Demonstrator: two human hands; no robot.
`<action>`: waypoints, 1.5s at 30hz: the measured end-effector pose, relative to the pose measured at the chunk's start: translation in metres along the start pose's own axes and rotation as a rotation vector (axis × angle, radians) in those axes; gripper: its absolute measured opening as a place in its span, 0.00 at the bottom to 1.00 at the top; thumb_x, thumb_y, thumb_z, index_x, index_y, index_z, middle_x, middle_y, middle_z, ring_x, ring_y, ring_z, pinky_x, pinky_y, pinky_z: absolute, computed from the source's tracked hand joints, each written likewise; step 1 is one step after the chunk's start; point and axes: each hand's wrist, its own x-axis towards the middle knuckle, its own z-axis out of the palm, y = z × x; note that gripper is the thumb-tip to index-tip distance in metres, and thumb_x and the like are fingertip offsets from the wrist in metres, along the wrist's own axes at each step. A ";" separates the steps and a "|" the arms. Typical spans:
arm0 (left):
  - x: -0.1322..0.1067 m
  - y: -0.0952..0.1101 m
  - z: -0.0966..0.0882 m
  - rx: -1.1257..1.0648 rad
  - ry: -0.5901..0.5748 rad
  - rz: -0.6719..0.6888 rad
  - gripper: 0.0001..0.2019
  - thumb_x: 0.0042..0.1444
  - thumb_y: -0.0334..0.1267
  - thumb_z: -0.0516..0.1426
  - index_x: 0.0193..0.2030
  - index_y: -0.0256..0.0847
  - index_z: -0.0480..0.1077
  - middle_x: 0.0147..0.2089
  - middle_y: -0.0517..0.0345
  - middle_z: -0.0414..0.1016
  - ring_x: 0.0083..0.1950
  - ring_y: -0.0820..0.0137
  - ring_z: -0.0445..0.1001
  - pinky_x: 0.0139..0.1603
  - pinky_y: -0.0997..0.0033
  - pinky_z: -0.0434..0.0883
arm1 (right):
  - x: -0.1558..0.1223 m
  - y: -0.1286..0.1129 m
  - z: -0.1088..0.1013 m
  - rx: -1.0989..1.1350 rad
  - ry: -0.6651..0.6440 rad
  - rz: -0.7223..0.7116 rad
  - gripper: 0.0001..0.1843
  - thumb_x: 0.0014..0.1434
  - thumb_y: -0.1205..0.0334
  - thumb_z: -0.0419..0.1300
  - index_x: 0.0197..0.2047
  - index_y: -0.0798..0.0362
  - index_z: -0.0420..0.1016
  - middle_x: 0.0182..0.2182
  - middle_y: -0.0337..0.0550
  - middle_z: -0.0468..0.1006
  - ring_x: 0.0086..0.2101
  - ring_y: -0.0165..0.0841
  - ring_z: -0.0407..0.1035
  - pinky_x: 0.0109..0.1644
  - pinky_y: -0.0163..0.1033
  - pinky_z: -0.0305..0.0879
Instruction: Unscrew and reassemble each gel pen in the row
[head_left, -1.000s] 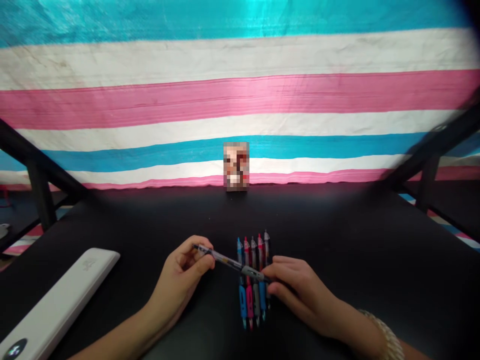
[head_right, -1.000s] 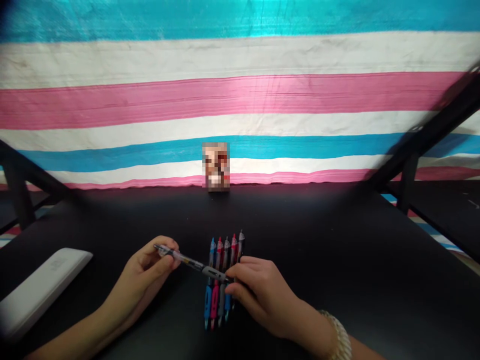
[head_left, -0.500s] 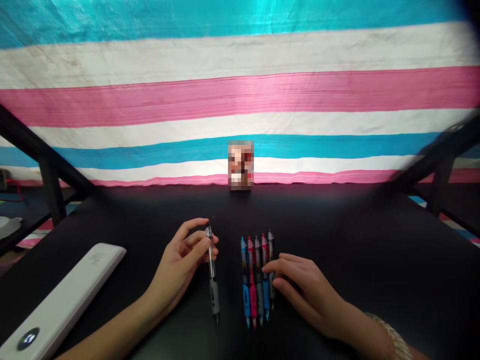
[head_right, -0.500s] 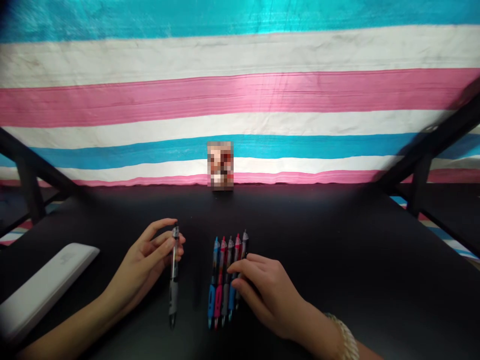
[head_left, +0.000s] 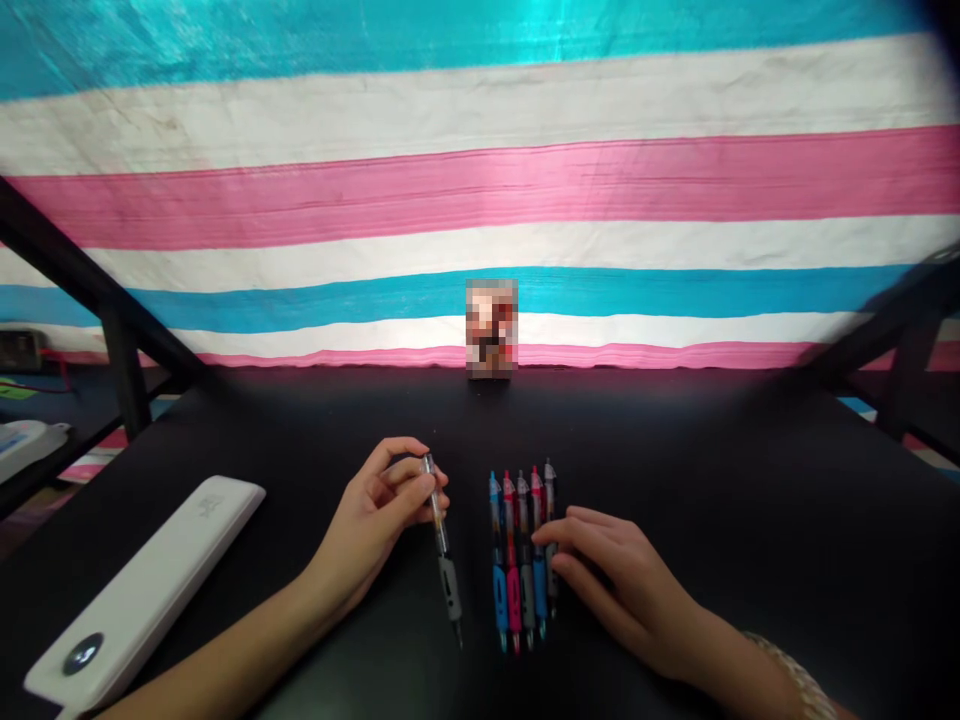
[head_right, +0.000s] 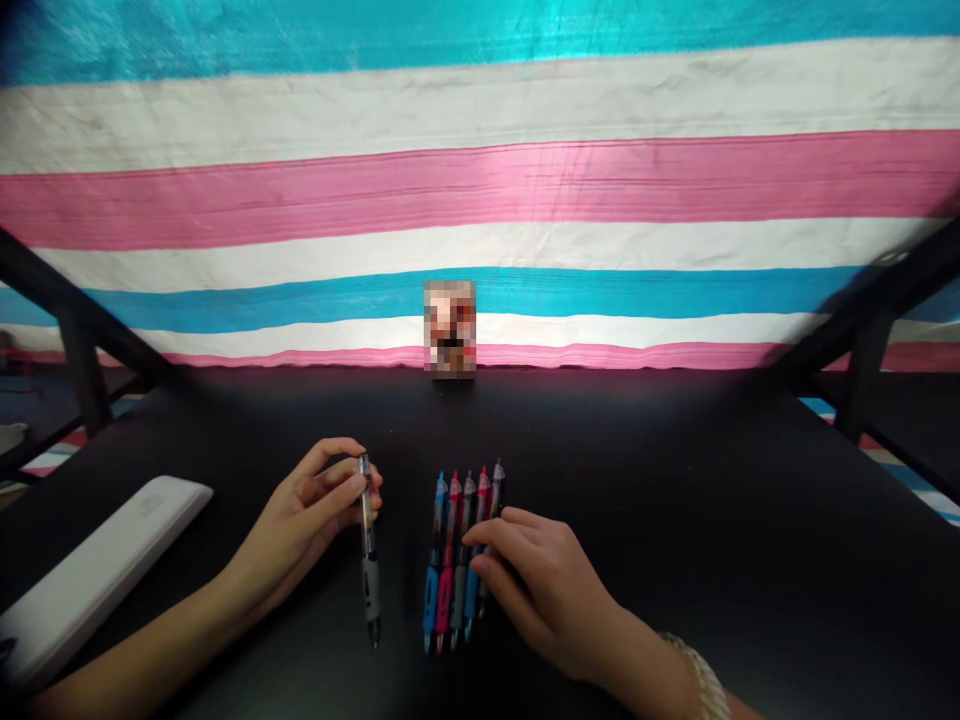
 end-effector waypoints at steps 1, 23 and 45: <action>0.000 0.000 0.000 0.001 -0.010 -0.002 0.12 0.58 0.36 0.66 0.46 0.44 0.69 0.37 0.60 0.79 0.36 0.70 0.79 0.38 0.71 0.76 | 0.000 0.000 0.000 0.000 0.005 -0.006 0.11 0.71 0.66 0.51 0.49 0.54 0.73 0.30 0.43 0.74 0.30 0.35 0.70 0.33 0.38 0.64; 0.007 0.006 -0.010 0.068 -0.002 0.070 0.14 0.55 0.37 0.68 0.46 0.40 0.73 0.37 0.58 0.80 0.35 0.70 0.80 0.39 0.71 0.78 | -0.001 0.001 0.002 -0.047 0.061 -0.045 0.09 0.70 0.68 0.52 0.48 0.51 0.72 0.30 0.42 0.75 0.30 0.35 0.73 0.32 0.37 0.67; 0.030 0.027 -0.054 1.085 0.021 0.181 0.12 0.50 0.34 0.63 0.43 0.43 0.72 0.27 0.67 0.70 0.26 0.70 0.72 0.29 0.72 0.65 | -0.006 0.007 0.004 -0.138 0.083 -0.105 0.10 0.68 0.66 0.56 0.50 0.49 0.74 0.32 0.42 0.80 0.31 0.35 0.79 0.34 0.34 0.78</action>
